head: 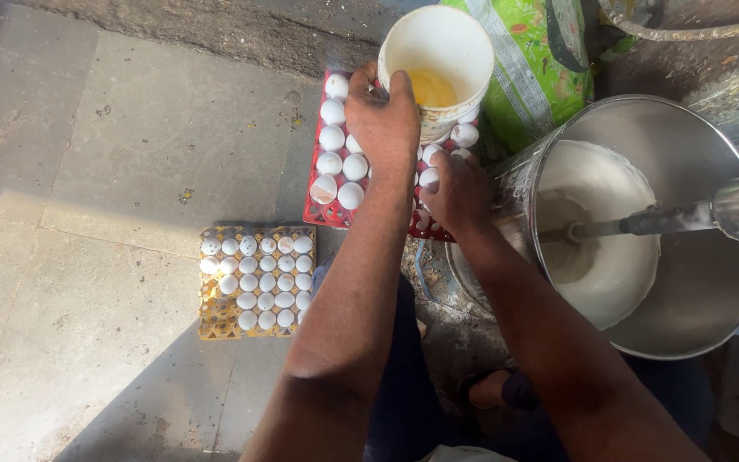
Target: Cracking multiple eggs into a container and pouring them into an industrial mixer.
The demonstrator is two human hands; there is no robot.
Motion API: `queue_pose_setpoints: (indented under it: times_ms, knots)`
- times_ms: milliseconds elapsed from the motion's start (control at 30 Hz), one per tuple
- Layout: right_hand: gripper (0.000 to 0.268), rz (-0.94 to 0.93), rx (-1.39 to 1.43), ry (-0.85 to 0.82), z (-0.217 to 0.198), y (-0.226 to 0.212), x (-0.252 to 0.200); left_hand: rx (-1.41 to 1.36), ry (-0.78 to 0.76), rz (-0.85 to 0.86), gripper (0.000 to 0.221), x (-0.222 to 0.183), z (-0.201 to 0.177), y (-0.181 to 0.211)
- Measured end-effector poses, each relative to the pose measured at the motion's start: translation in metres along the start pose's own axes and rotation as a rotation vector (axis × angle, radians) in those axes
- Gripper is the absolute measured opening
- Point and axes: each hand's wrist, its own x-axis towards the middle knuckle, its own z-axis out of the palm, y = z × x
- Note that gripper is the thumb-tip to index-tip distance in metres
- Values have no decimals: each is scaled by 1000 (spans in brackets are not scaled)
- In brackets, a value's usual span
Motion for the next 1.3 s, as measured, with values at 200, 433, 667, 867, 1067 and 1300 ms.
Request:
queue_pose_setpoints:
  times_ms: [200, 433, 667, 867, 1067, 1300]
  knots:
    - [35, 13, -15, -154, -8, -1, 10, -2, -37, -38, 33, -4, 2, 1]
    - [33, -21, 39, -299, 1, 15, 26, -2, -48, 7, 34, -5, 0, -3]
    - [36, -59, 99, -81, -3, 9, 11, 25, -31, 44, 32, -5, 1, 0]
    - [35, 112, 242, -71, 2, 14, 6, 38, -31, 1, 35, -3, 2, -5]
    - [47, 555, 674, 83, 15, 32, -9, 33, -47, -15, 34, -3, 0, 0]
    - [41, 819, 1973, 97, -9, 26, -25, -7, -47, 24, 34, -3, 2, -3]
